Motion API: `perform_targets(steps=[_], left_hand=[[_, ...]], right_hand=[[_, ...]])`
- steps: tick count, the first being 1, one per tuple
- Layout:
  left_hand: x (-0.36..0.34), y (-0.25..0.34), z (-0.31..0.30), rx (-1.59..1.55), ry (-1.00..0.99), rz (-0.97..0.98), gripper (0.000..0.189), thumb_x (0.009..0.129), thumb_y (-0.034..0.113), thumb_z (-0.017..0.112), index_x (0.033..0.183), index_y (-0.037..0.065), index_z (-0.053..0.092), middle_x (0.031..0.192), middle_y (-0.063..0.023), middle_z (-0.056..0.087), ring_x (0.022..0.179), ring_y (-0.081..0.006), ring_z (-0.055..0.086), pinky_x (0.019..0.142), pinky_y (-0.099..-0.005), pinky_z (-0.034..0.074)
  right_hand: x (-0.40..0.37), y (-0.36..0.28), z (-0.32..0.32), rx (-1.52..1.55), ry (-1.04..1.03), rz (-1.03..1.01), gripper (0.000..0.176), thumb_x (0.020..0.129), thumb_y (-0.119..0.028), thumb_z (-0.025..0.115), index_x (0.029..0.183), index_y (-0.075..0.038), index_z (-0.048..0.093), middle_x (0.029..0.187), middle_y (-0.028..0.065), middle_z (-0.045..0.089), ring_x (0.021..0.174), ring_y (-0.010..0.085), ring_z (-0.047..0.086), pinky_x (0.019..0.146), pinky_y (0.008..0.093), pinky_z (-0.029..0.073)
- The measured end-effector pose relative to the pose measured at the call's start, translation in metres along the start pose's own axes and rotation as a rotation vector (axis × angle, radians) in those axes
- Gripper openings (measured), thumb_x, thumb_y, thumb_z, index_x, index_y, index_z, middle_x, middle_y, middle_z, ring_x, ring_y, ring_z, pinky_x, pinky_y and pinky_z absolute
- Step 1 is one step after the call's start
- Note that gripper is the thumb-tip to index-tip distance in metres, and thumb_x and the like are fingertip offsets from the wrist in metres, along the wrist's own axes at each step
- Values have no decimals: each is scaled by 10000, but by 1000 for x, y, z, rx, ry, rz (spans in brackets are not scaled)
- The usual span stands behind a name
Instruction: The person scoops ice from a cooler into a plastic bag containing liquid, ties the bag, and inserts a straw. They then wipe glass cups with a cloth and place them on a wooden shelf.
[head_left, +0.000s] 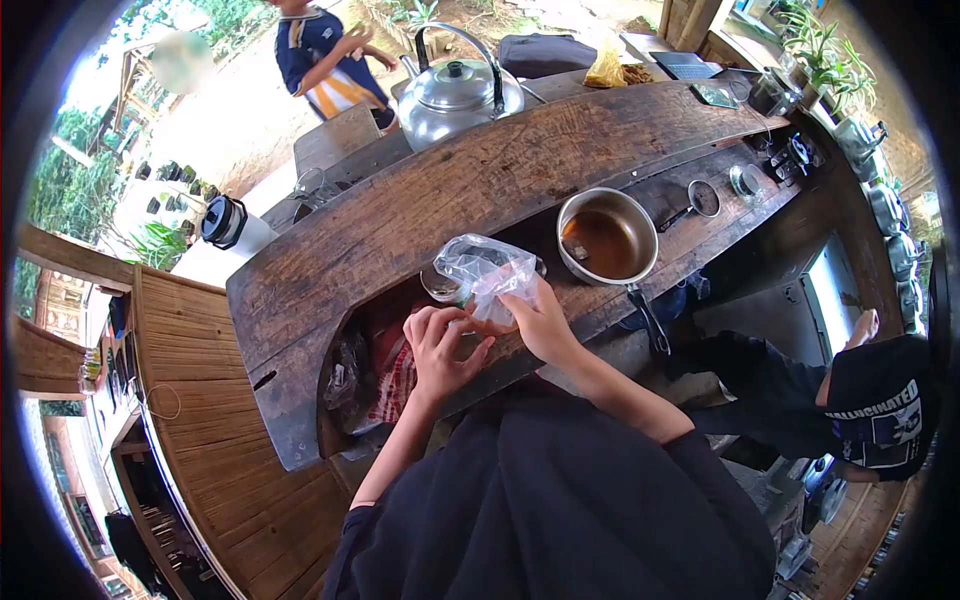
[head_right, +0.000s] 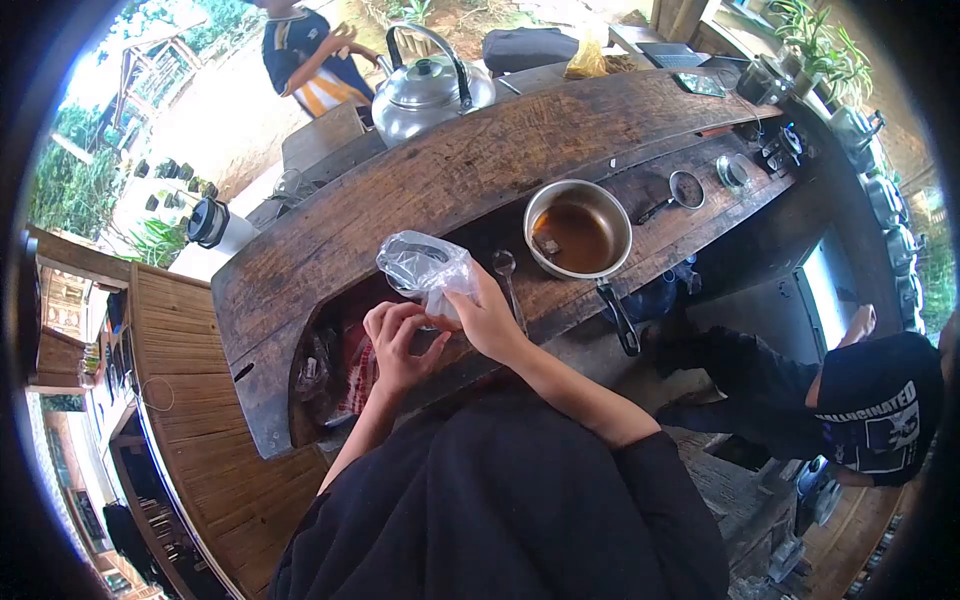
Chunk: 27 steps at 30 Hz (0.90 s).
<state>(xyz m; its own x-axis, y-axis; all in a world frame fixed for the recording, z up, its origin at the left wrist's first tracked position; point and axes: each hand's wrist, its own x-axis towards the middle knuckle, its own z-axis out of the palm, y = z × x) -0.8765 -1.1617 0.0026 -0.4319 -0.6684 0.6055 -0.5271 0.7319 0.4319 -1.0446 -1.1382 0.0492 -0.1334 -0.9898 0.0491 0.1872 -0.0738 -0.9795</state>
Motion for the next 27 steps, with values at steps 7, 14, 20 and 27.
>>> perform_targets(steps=[7, 14, 20, 27], left_hand=[[-5, 1, -2, 33, -25, -77, 331, 642, 285, 789, 878, 108, 639, 1204, -100, 458, 1107, -317, 407, 931, -459, 318], [11, 5, -3, 31, -150, -20, 284, 656, 301, 775, 835, 115, 656, 1211, -119, 454, 1205, -343, 367, 1004, -503, 283], [17, 0, -5, 54, -280, 20, 221, 694, 338, 741, 795, 150, 684, 1373, -128, 385, 1315, -359, 271, 1082, -522, 189], [34, 2, -16, 81, -463, 40, 235, 737, 385, 694, 802, 160, 705, 1480, -138, 279, 1393, -360, 151, 1118, -536, 90]], right_hand=[[3, 3, -6, 243, -54, 140, 290, 911, -43, 455, 1194, 14, 465, 1052, 87, 602, 926, 125, 583, 829, 283, 488], [1, 1, -4, 48, -42, 22, 314, 845, -17, 484, 1157, 14, 494, 997, 81, 620, 884, 105, 585, 800, 265, 481], [4, 1, -7, -160, -12, -67, 237, 831, -15, 497, 1048, 34, 579, 926, 88, 654, 835, 112, 607, 727, 268, 492], [3, -10, -1, -205, -11, -105, 218, 846, -30, 522, 1032, 35, 614, 889, 87, 668, 802, 114, 617, 692, 279, 493]])
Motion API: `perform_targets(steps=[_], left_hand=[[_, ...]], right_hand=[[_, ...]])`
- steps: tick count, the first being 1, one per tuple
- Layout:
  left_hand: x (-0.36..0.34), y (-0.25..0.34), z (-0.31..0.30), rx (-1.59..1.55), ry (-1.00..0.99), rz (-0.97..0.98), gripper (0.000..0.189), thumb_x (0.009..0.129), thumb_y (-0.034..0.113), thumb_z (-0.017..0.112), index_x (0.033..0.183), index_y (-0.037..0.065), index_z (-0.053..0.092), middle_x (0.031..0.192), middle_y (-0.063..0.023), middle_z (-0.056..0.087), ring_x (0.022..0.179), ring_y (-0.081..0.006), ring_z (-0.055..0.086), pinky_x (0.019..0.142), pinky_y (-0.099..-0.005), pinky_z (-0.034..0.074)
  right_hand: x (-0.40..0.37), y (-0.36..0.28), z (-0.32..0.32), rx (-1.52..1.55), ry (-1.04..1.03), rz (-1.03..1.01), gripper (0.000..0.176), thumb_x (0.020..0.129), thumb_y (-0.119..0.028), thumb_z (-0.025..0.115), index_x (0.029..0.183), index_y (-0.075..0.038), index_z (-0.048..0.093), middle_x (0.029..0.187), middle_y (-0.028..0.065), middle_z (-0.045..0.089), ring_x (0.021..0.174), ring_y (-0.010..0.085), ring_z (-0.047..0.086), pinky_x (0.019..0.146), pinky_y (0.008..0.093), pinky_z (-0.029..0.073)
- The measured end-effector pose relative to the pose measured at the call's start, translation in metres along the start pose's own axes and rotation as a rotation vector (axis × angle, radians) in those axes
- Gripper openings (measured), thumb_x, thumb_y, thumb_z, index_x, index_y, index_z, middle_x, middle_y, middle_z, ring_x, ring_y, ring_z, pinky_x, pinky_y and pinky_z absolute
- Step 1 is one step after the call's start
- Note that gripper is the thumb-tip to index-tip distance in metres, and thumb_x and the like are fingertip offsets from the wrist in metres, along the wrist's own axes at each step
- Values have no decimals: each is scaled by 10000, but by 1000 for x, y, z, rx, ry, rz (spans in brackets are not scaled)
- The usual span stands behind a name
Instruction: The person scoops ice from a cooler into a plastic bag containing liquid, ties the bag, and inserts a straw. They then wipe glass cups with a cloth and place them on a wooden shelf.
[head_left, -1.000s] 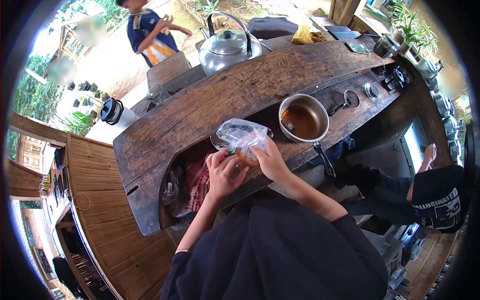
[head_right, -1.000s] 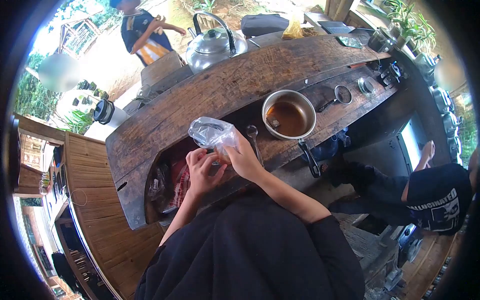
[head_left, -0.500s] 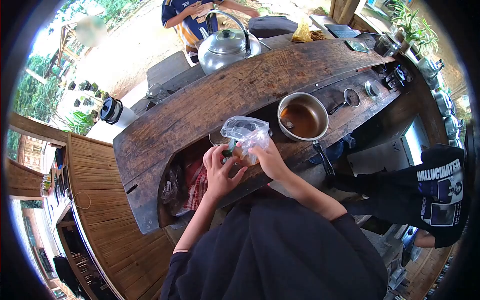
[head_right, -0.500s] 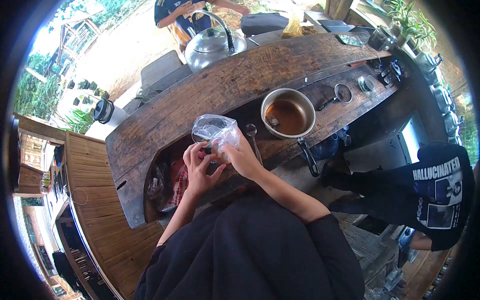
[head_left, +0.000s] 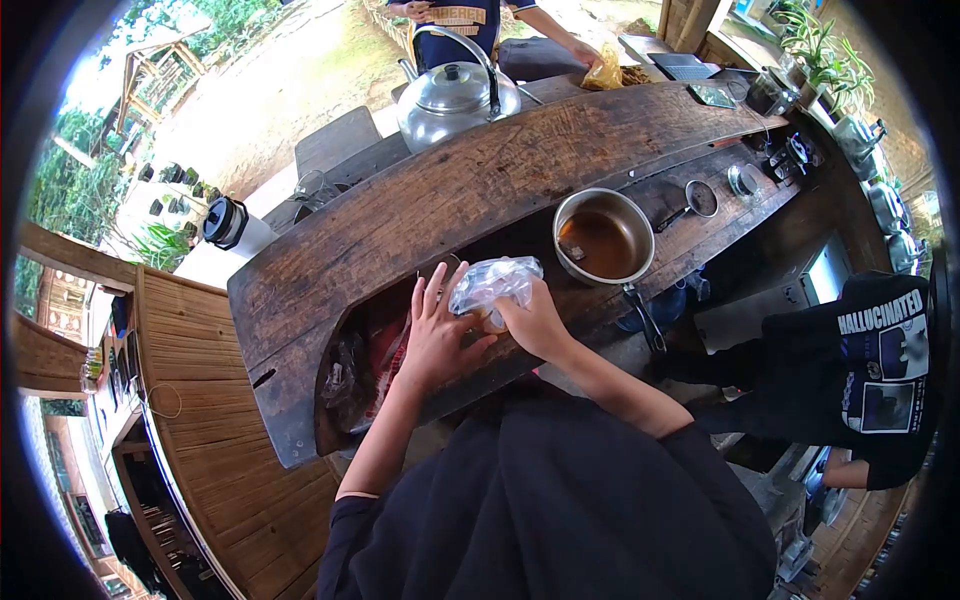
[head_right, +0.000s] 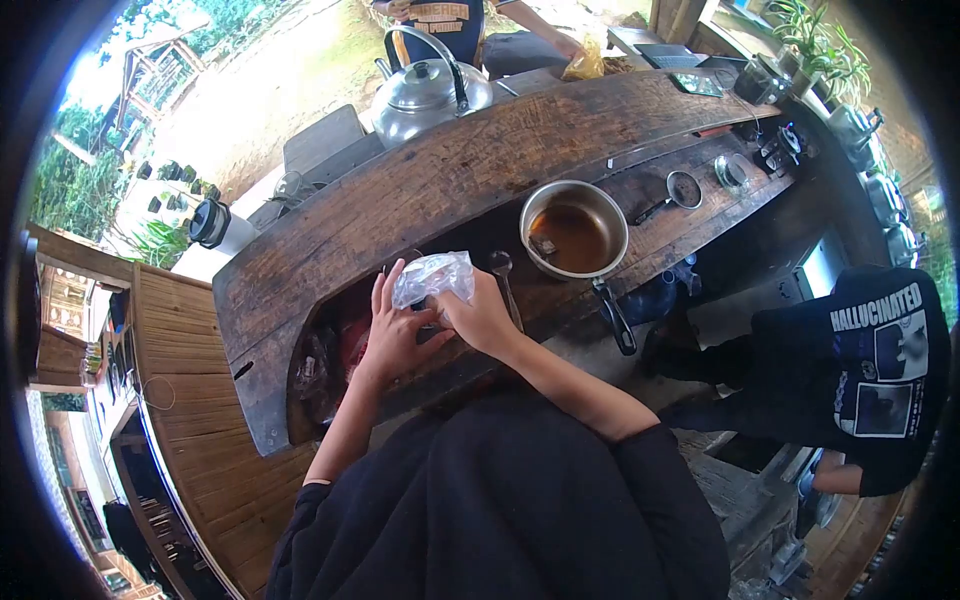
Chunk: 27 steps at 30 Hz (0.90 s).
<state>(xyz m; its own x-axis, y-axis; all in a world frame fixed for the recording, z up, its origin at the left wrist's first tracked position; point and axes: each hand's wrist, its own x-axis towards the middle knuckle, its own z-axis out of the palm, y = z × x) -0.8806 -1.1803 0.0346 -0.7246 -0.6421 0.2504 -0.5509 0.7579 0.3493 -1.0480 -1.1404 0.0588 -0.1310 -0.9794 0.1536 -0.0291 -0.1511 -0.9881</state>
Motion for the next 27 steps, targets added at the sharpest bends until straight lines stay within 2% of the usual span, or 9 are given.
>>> perform_targets(steps=[6, 9, 12, 15, 18, 22, 23, 24, 27], left_hand=[[-5, 3, 4, 3, 29, -38, 289, 734, 407, 696, 869, 152, 718, 1478, -146, 288, 1399, -352, 141, 1125, -531, 71], [5, 4, -4, 24, -95, -21, 307, 722, 416, 704, 881, 154, 722, 1465, -157, 309, 1404, -338, 136, 1127, -530, 77], [5, -2, -2, 10, -32, 32, 300, 715, 407, 713, 875, 153, 717, 1419, -150, 374, 1399, -328, 158, 1126, -527, 93], [-7, -2, -8, 33, 35, -18, 301, 694, 351, 747, 917, 154, 701, 1331, -127, 462, 1351, -331, 275, 1114, -523, 144], [-18, -2, 0, -87, 210, -87, 356, 656, 287, 787, 957, 132, 677, 1255, -118, 504, 1269, -323, 396, 1083, -525, 216], [-11, 17, 5, -642, 382, -355, 539, 630, 287, 826, 1067, 59, 609, 1101, -133, 590, 1216, -342, 437, 1033, -469, 310], [-5, 14, 4, -386, 306, -189, 592, 667, 227, 804, 1161, 39, 539, 1066, -120, 610, 1155, -318, 501, 982, -414, 376], [-1, 13, 10, -579, 278, -208, 577, 677, 199, 789, 1166, 33, 530, 1077, -120, 607, 1123, -298, 524, 956, -401, 397], [15, 23, 26, -995, 213, -254, 458, 727, 85, 705, 1138, 2, 522, 1064, -107, 610, 975, -205, 596, 837, -338, 468]], right_hand=[[2, 8, 0, -19, -9, -70, 190, 836, -45, 560, 995, 38, 625, 860, 99, 665, 768, 113, 618, 638, 272, 493], [2, 11, 2, -42, 7, -27, 176, 826, -46, 579, 972, 41, 623, 823, 99, 655, 741, 124, 620, 606, 270, 495], [2, 5, 2, -71, -39, 28, 198, 811, -15, 564, 986, 51, 629, 957, 101, 667, 875, 131, 620, 769, 283, 489], [2, 20, 6, -36, 57, -31, 223, 816, -60, 615, 1009, 50, 600, 843, 119, 651, 716, 141, 624, 592, 270, 499], [0, 22, 10, 22, 42, 25, 217, 820, -77, 629, 994, 50, 601, 824, 119, 641, 717, 162, 619, 631, 281, 504], [-1, 18, 10, 55, -8, 21, 333, 805, -111, 659, 1087, 32, 553, 1035, 170, 585, 945, 227, 583, 825, 321, 461], [0, 14, 12, 24, 4, -6, 378, 796, -125, 670, 1117, 23, 536, 1108, 182, 554, 1022, 251, 555, 881, 342, 435], [0, 9, 14, -7, 13, -32, 424, 787, -138, 681, 1147, 15, 519, 1180, 193, 523, 1100, 275, 527, 937, 363, 408], [-1, -6, 5, -651, -58, -271, 543, 789, -193, 694, 1235, -10, 444, 1282, 158, 448, 1247, 280, 405, 1039, 395, 316]])
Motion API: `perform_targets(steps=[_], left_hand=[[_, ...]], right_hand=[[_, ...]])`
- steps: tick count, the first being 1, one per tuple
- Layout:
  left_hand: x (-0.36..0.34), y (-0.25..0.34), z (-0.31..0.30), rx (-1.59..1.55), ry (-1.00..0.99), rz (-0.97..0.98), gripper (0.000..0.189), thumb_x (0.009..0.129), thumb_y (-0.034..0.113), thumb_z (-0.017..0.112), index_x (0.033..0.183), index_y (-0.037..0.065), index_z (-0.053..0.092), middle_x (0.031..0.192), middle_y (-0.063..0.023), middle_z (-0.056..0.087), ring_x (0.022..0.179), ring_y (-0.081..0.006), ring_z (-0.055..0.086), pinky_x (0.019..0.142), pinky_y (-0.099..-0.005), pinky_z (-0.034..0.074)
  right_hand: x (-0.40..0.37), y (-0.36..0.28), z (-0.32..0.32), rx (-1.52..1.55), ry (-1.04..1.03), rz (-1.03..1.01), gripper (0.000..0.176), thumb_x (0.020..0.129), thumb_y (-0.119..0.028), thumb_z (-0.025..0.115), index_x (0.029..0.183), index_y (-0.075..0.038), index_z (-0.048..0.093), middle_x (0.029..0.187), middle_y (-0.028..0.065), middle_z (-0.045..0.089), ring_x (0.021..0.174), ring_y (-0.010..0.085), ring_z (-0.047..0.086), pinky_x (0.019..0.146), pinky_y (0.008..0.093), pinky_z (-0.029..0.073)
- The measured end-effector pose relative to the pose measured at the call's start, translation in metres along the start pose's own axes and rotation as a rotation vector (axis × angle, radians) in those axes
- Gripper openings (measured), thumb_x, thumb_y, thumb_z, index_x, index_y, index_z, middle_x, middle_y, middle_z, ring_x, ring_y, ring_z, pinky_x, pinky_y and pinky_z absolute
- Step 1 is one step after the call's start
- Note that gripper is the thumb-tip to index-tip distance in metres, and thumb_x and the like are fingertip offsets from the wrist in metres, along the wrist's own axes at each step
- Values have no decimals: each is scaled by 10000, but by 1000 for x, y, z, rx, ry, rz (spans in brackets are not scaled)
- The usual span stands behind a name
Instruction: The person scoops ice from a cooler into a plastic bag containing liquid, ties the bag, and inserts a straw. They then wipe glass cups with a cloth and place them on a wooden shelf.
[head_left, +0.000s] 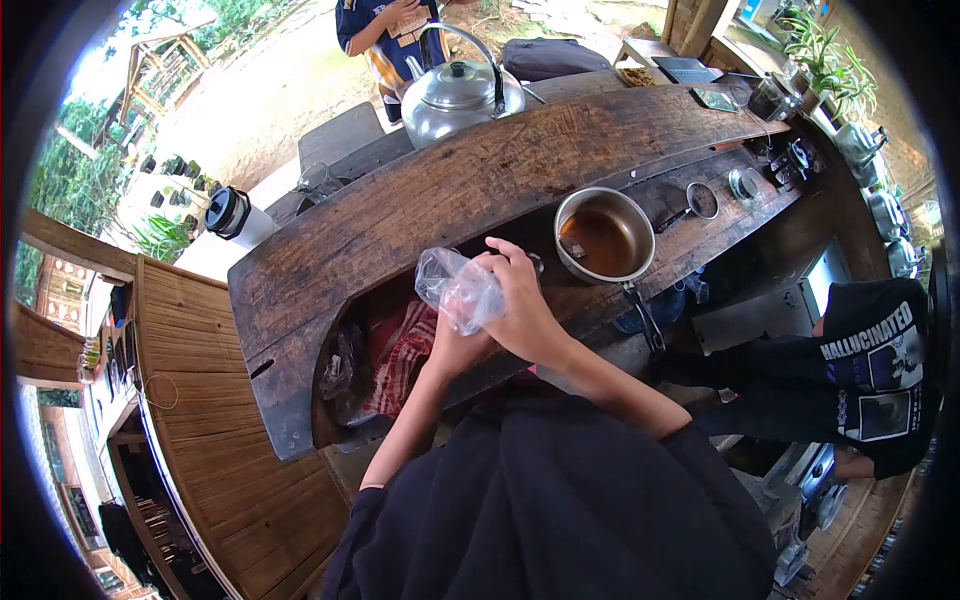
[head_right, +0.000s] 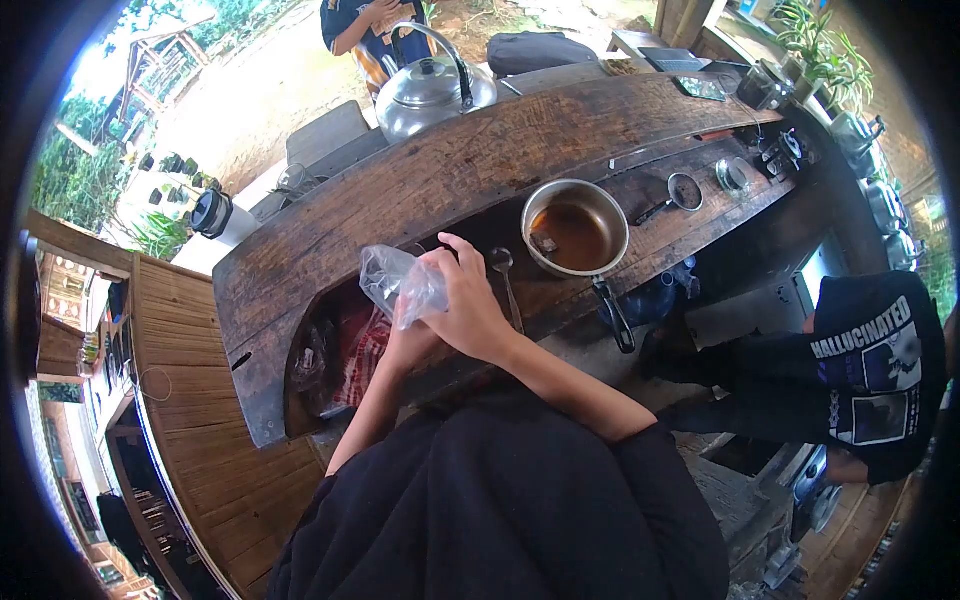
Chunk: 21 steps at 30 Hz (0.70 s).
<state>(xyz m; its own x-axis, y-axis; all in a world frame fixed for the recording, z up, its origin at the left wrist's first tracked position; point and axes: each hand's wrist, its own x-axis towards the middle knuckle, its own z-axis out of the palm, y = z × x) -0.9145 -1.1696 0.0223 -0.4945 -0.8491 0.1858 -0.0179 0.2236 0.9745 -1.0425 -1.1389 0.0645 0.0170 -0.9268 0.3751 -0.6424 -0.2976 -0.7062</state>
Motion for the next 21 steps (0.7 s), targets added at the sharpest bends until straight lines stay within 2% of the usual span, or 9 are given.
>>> perform_targets(steps=[3, 4, 7, 8, 11, 12, 18, 21], left_hand=[[4, -1, 11, -196, 59, -59, 386, 738, 95, 712, 1075, 0, 551, 1006, -91, 618, 958, -180, 590, 820, -322, 472], [6, 12, 8, -98, 13, -20, 329, 778, 67, 669, 1074, -2, 543, 1000, -82, 611, 954, -156, 580, 812, -295, 467], [13, -9, 1, -135, 29, -46, 235, 904, 74, 557, 1124, -8, 545, 1050, -83, 611, 983, -150, 577, 850, -295, 460], [13, -16, 0, -204, 25, -9, 231, 942, 58, 481, 1153, -24, 527, 1063, -96, 604, 1010, -162, 571, 882, -297, 447], [10, -17, -4, -244, -12, -3, 245, 953, 62, 457, 1173, -28, 514, 1068, -98, 598, 1023, -162, 566, 903, -303, 439], [9, -18, -5, -238, -32, -26, 250, 957, 53, 440, 1184, -28, 507, 1077, -97, 593, 1029, -162, 565, 910, -308, 440], [9, -20, -9, -177, -77, -10, 256, 946, 52, 453, 1184, -25, 509, 1093, -93, 594, 1038, -162, 561, 914, -305, 435], [8, -10, -8, -157, -63, -34, 180, 838, -39, 479, 1004, -11, 542, 971, -67, 553, 940, -180, 527, 845, -300, 412]], right_hand=[[-2, -1, -21, 11, -109, -10, 641, 757, -276, 725, 1265, -20, 430, 1308, 184, 412, 1284, 348, 340, 1062, 428, 269], [-6, 1, -24, 10, -66, -25, 664, 762, -298, 722, 1289, -26, 423, 1328, 177, 400, 1276, 339, 356, 1051, 421, 289], [-16, 7, -37, 384, -55, 90, 728, 747, -323, 748, 1285, 20, 397, 1311, 239, 400, 1235, 364, 390, 1042, 423, 307], [-27, 18, -31, 482, -14, 237, 569, 780, -232, 710, 1235, -10, 450, 1304, 225, 415, 1213, 370, 413, 1022, 420, 331], [-51, 62, -15, 128, -116, 98, 406, 788, -132, 662, 1153, -42, 509, 1284, 191, 444, 1192, 369, 431, 998, 420, 354], [-54, 59, -11, 90, -105, 55, 314, 767, -81, 637, 1066, -61, 541, 1261, 161, 467, 1181, 358, 438, 975, 418, 370], [-47, 47, -13, -291, -67, -187, 298, 750, -134, 654, 1029, -76, 566, 1196, 142, 488, 1135, 313, 469, 895, 418, 396], [-43, 50, -11, -352, -126, -203, 316, 731, -186, 681, 1013, -86, 580, 1164, 134, 487, 1099, 299, 477, 859, 418, 393]])
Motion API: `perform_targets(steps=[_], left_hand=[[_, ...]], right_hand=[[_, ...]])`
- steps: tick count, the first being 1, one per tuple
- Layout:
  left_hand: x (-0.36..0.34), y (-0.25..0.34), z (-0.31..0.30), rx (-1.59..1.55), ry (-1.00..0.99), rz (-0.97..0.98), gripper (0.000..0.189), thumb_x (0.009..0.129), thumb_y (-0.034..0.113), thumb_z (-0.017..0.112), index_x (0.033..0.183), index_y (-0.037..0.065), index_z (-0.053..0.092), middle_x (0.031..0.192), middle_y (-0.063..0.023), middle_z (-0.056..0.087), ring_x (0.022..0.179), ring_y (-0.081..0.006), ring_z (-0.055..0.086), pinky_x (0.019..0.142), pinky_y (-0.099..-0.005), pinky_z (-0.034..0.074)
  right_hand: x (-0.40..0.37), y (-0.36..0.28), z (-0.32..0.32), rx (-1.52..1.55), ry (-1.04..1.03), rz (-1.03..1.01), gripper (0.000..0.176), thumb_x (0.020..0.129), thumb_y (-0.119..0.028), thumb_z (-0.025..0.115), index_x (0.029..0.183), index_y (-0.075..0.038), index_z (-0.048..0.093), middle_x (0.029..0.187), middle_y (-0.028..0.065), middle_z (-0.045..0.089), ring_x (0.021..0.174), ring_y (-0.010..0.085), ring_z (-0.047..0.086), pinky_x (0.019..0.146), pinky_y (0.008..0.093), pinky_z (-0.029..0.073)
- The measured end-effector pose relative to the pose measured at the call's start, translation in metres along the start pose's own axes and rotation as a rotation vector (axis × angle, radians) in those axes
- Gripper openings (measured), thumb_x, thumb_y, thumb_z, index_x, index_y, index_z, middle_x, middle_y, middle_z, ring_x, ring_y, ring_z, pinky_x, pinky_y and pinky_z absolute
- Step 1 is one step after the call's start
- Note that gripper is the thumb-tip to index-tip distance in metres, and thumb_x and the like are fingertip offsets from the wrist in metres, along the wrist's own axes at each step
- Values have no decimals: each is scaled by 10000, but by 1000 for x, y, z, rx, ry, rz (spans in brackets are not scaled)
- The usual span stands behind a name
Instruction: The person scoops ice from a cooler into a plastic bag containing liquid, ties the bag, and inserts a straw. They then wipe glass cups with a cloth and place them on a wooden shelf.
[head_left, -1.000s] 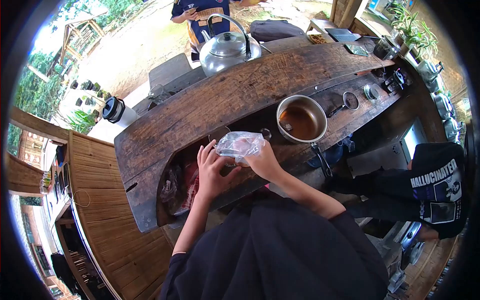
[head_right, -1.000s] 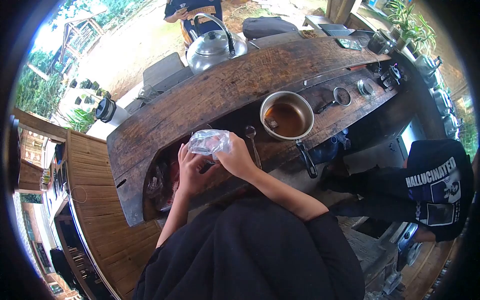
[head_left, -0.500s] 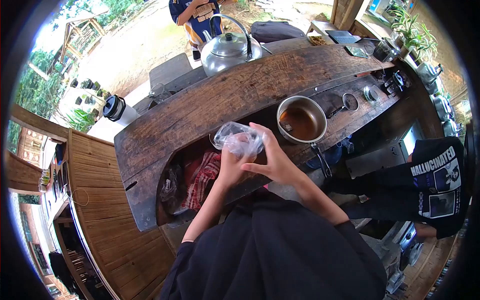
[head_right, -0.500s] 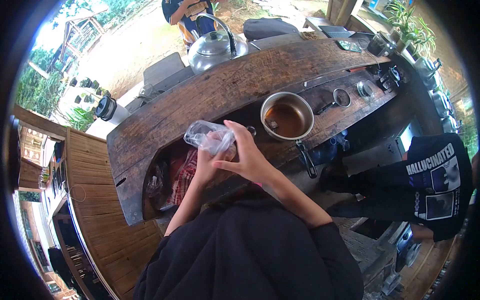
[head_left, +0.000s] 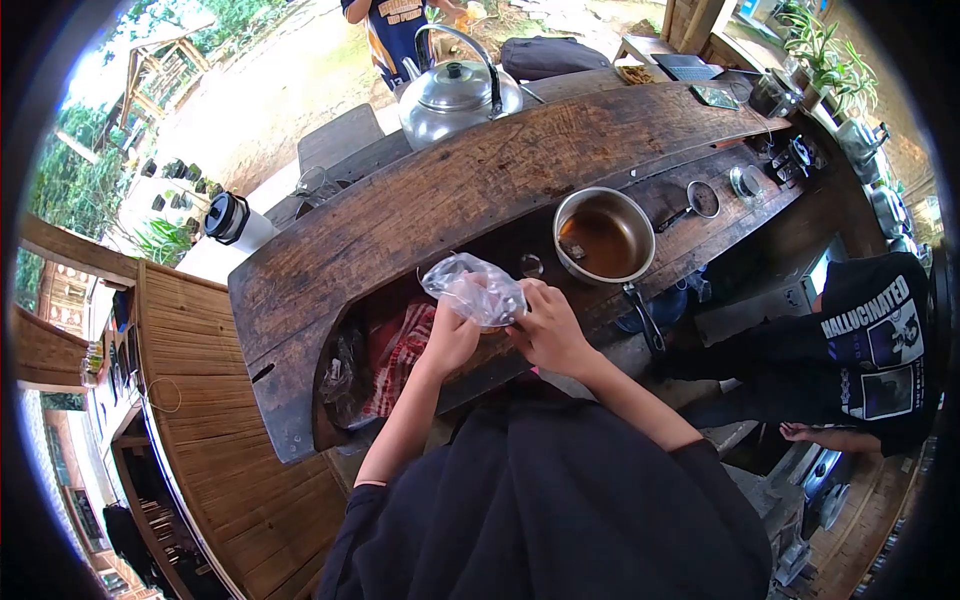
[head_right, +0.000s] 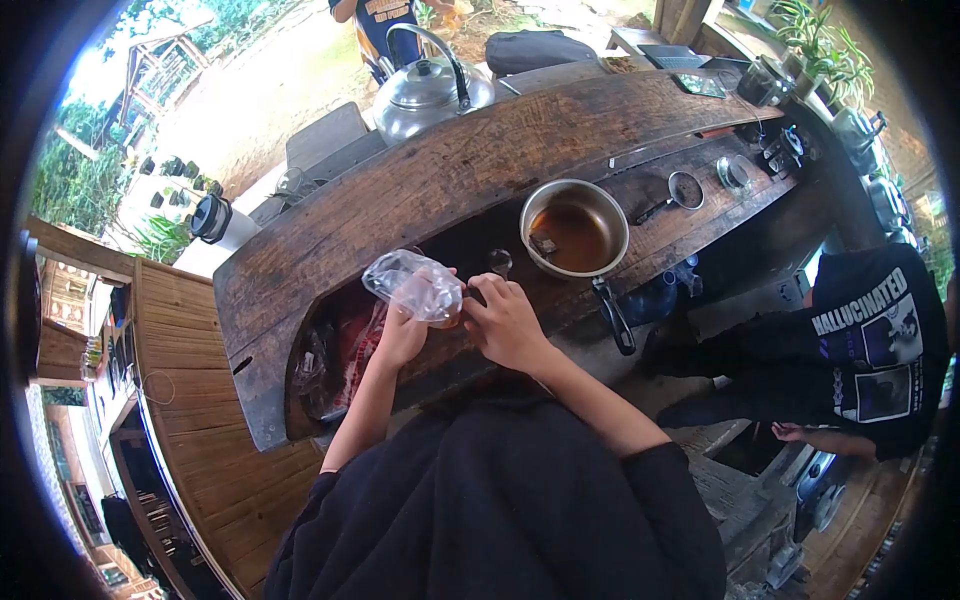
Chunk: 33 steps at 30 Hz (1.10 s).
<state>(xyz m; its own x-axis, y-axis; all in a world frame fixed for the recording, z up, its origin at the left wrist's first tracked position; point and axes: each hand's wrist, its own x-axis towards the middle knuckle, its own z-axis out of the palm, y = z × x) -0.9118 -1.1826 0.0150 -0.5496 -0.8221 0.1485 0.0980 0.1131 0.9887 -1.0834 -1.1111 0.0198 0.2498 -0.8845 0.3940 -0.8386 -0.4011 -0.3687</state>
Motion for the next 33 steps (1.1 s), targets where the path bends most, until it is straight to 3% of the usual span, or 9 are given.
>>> perform_targets(steps=[3, 10, 13, 16, 19, 24, 29, 32, 33], left_hand=[[-1, 16, 4, 68, -16, 39, 229, 818, -61, 478, 1031, -16, 547, 1012, -86, 561, 978, -209, 537, 878, -318, 413], [-5, 7, -4, 8, -18, 3, 293, 878, -2, 478, 1165, -7, 533, 1172, -107, 555, 1099, -206, 519, 950, -321, 397], [-4, 6, -5, -120, -5, -1, 314, 950, 202, 484, 1180, -7, 527, 1088, -86, 592, 1001, -156, 561, 886, -297, 434], [-5, 17, 0, -222, -64, -33, 347, 956, 253, 477, 1178, -10, 522, 1094, -83, 575, 977, -157, 561, 858, -291, 440], [-7, 1, -7, -165, -122, -56, 289, 910, 57, 454, 1182, 9, 540, 1193, -85, 568, 1152, -194, 509, 1019, -348, 355], [-9, 4, -6, -32, -107, -61, 295, 873, 64, 475, 1150, 14, 563, 1218, -99, 554, 1181, -244, 485, 1125, -382, 159], [-3, 11, -4, 73, -74, -46, 304, 843, 22, 493, 1139, -2, 561, 1221, -132, 545, 1189, -271, 471, 1076, -374, 265], [-1, -6, -10, 337, -102, 60, 331, 895, 20, 496, 1226, 3, 489, 1188, -82, 559, 1114, -181, 522, 961, -330, 402], [0, -4, -10, 272, -96, 39, 335, 889, 14, 499, 1224, 4, 491, 1190, -83, 558, 1118, -181, 519, 963, -330, 401]], right_hand=[[6, 9, 2, 98, -58, -29, 333, 708, -218, 702, 992, -88, 585, 1157, 128, 480, 1085, 295, 470, 847, 413, 389], [21, 6, -23, -38, -59, -57, 449, 651, -253, 760, 1022, -89, 568, 1176, 127, 464, 1090, 294, 464, 840, 409, 391], [22, 9, -23, 93, -105, 96, 512, 633, -204, 752, 1073, -51, 538, 1183, 135, 450, 1108, 312, 456, 888, 410, 397], [22, 12, -18, 95, -86, 9, 547, 619, -182, 752, 1093, -36, 522, 1200, 136, 449, 1136, 310, 448, 901, 402, 400], [27, 22, -9, 112, -142, -44, 544, 618, -160, 741, 1099, -28, 526, 1204, 136, 455, 1139, 310, 448, 908, 411, 398], [32, 10, -16, -110, -273, -38, 503, 675, -215, 690, 1125, -46, 542, 1198, 135, 473, 1120, 297, 459, 880, 395, 395], [34, 12, -9, -197, -359, -13, 477, 706, -267, 668, 1116, -52, 554, 1180, 129, 494, 1104, 271, 470, 847, 374, 393], [40, 16, -11, -92, -468, 51, 476, 690, -272, 702, 1087, -44, 572, 1172, 128, 500, 1098, 270, 476, 847, 380, 398], [42, 15, -18, -68, -471, 46, 484, 686, -278, 716, 1082, -38, 576, 1170, 128, 501, 1089, 274, 483, 850, 384, 402]])
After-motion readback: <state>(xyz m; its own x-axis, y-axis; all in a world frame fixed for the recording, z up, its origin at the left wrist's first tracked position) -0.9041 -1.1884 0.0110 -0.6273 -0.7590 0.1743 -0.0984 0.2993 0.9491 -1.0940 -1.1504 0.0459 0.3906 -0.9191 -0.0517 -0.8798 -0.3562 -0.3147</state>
